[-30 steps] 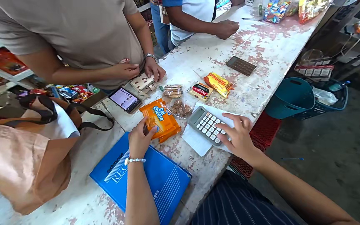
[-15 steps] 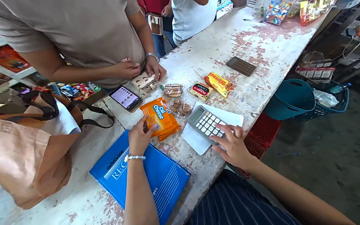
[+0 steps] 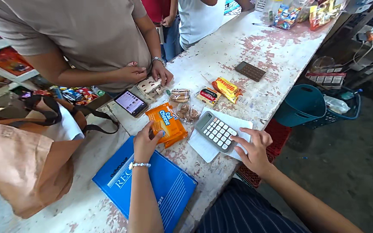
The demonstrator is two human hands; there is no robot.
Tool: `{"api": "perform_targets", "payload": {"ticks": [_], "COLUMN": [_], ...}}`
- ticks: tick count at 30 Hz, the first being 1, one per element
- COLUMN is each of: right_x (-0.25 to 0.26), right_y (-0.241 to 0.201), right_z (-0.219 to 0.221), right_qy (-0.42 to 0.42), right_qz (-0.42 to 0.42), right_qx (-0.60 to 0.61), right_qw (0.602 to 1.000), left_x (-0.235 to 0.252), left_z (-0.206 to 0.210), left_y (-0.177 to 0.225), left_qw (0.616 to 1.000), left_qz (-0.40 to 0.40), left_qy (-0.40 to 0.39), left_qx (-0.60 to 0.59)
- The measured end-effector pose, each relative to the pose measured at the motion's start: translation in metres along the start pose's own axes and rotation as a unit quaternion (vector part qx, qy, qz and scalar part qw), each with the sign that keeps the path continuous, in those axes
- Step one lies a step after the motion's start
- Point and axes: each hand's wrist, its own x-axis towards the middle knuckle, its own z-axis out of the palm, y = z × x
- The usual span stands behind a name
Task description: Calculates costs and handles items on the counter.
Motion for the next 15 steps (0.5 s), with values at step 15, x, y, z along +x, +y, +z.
{"api": "perform_targets", "payload": {"ticks": [15], "right_x": [0.021], "right_y": [0.046], "right_z": [-0.004], "right_qy": [0.052], "right_qz": [0.098], "right_qx": [0.054], "right_qw": [0.992], "left_x": [0.002], "left_z": [-0.003], "left_y": [0.004], "left_qw": [1.000], "left_qz": [-0.012], "left_qy": [0.002], "left_qx": [-0.018]}}
